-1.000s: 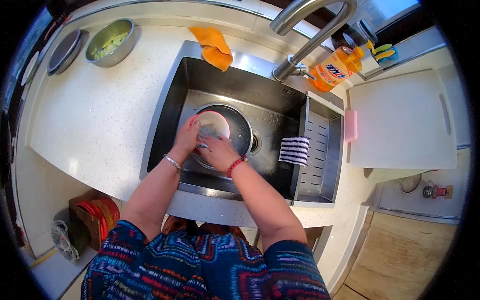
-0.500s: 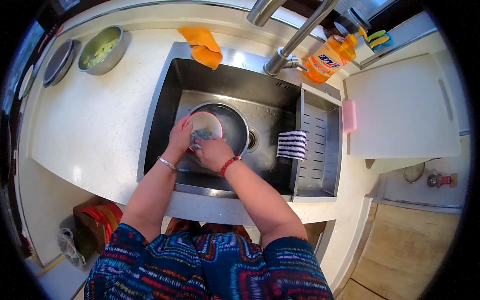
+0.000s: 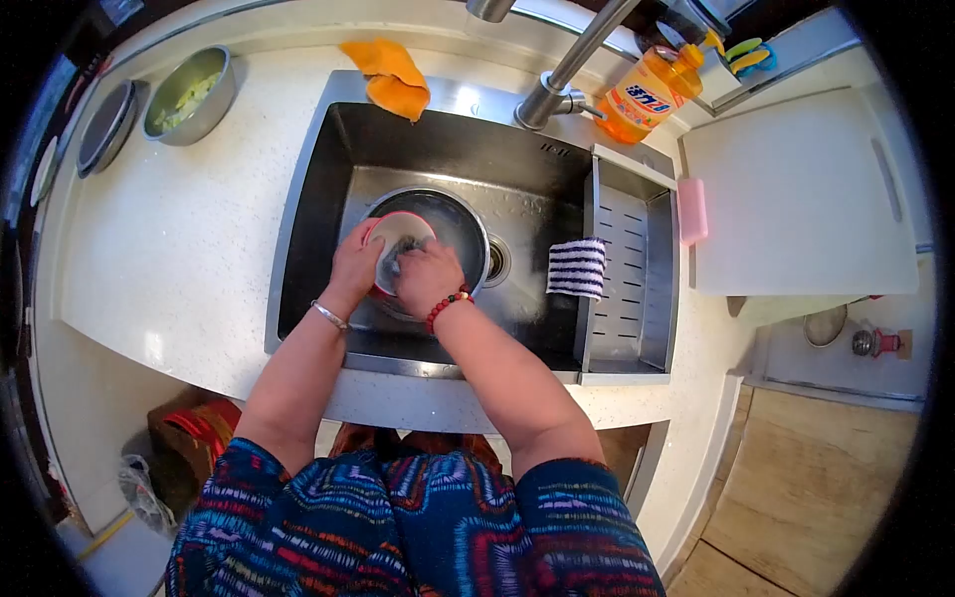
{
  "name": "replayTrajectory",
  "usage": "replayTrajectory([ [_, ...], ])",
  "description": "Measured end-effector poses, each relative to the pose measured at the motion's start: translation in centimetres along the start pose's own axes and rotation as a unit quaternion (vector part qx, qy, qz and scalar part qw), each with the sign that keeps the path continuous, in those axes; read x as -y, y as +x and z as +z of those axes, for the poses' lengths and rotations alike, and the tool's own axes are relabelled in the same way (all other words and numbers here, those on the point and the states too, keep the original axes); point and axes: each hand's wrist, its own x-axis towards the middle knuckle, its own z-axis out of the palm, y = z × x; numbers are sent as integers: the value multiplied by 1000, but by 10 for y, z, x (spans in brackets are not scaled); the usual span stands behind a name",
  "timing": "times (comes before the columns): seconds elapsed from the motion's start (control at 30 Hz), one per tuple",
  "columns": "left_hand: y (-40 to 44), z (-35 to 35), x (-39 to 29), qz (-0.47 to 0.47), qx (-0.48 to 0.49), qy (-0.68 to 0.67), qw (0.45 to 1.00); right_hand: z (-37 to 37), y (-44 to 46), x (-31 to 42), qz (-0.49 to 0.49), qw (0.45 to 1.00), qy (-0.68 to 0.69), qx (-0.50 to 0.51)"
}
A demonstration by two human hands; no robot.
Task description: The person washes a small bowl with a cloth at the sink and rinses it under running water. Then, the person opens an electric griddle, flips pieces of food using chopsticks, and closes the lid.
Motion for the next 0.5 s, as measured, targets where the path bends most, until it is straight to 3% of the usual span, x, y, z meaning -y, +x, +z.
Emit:
replayTrajectory([
  [0.13,-5,-5,-9,31,-23,41,998,12,7,4,-8,999,26,44],
  [0.2,0,-4,-3,38,-12,9,999,23,10,1,17,971,236,27],
  [0.23,2,-3,0,47,-2,-23,999,25,12,-3,17,971,236,28],
  [0.3,6,1,12,55,-4,-55,997,24,16,-15,-23,893,446,51],
  [0.4,15,12,43,38,-22,-78,996,3,0,-32,-38,880,472,-37],
  [0.47,8,-2,11,24,-22,8,999,-35,-11,-26,108,763,632,-79],
  [0.5,15,5,28,13,-7,-13,1000,-45,-11,-24,86,767,630,-84],
])
